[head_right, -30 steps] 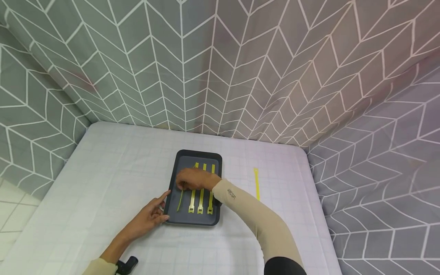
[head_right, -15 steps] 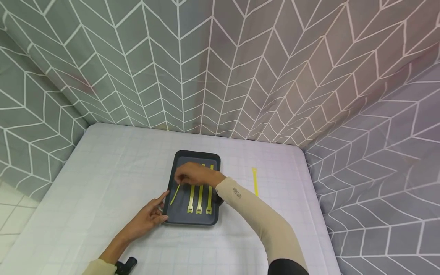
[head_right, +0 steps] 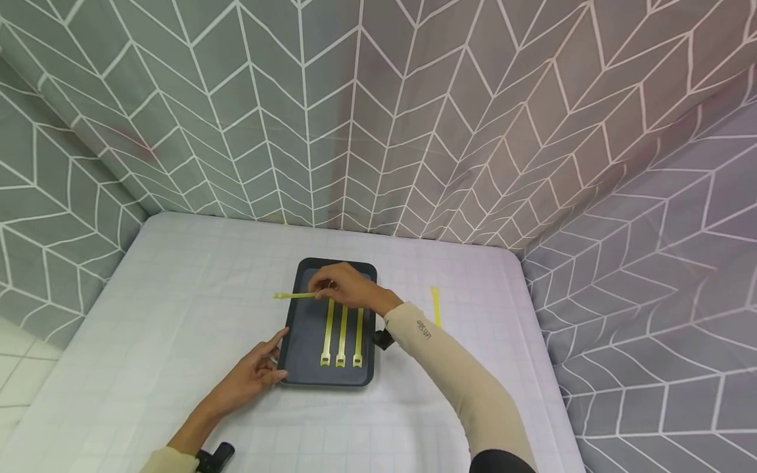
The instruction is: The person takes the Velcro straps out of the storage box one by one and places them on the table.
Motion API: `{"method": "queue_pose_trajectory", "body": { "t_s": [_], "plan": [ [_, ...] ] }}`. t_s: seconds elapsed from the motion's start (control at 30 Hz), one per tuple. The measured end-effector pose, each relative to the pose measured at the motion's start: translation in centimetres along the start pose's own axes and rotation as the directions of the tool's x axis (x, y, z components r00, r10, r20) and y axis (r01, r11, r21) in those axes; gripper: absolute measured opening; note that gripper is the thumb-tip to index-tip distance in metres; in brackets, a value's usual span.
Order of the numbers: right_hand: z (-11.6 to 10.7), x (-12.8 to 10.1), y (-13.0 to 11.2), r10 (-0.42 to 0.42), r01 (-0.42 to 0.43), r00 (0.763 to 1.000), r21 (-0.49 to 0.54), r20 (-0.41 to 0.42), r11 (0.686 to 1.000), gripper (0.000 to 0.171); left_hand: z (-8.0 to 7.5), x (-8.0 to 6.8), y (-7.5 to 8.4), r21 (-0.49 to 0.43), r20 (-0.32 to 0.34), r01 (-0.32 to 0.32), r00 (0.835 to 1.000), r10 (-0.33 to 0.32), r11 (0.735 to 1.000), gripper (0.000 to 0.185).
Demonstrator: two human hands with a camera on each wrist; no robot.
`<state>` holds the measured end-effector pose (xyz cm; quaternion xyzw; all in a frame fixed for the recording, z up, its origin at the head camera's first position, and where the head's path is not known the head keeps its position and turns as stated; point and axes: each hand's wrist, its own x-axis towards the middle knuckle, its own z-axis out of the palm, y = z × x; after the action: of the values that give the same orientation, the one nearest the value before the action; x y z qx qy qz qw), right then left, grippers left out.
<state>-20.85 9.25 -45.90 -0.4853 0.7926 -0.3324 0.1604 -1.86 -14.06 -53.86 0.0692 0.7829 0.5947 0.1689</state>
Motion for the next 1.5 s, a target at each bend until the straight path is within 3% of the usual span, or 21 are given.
{"method": "queue_pose_trajectory", "body": {
  "t_s": [0.17,0.47,0.7,0.93,1.1,1.5],
  "plan": [
    [-0.6,-1.3,1.0,0.061,-0.06,0.99,0.007,-0.128,0.998,0.016,0.0,0.0,0.0,0.006,-0.006,0.012,1.0,-0.012,1.0,0.083],
    [-0.8,-4.0,2.7,0.167,-0.145,0.941,0.095,-0.295,0.985,0.013,0.1,0.0,-0.1,0.016,-0.01,-0.003,1.0,0.003,1.0,0.084],
    [-1.0,-5.8,3.2,0.334,-0.295,0.877,0.161,-0.345,0.942,0.009,0.1,0.0,-0.1,0.014,-0.003,-0.006,1.0,0.006,1.0,0.084],
    [-1.4,-7.4,3.7,0.443,-0.39,0.805,0.211,-0.396,0.897,0.009,0.1,0.0,-0.2,0.029,-0.015,-0.007,1.0,0.008,1.0,0.084],
    [-1.5,-8.4,3.8,0.542,-0.469,0.729,0.273,-0.418,0.84,0.012,0.1,0.1,-0.1,0.03,-0.028,0.014,1.0,-0.013,0.999,0.083],
    [-0.5,-12.1,4.4,0.767,-0.613,0.547,0.464,-0.336,0.64,0.022,0.3,0.2,0.0,0.032,-0.034,0.055,0.998,-0.054,0.998,0.084]
  ]
}}
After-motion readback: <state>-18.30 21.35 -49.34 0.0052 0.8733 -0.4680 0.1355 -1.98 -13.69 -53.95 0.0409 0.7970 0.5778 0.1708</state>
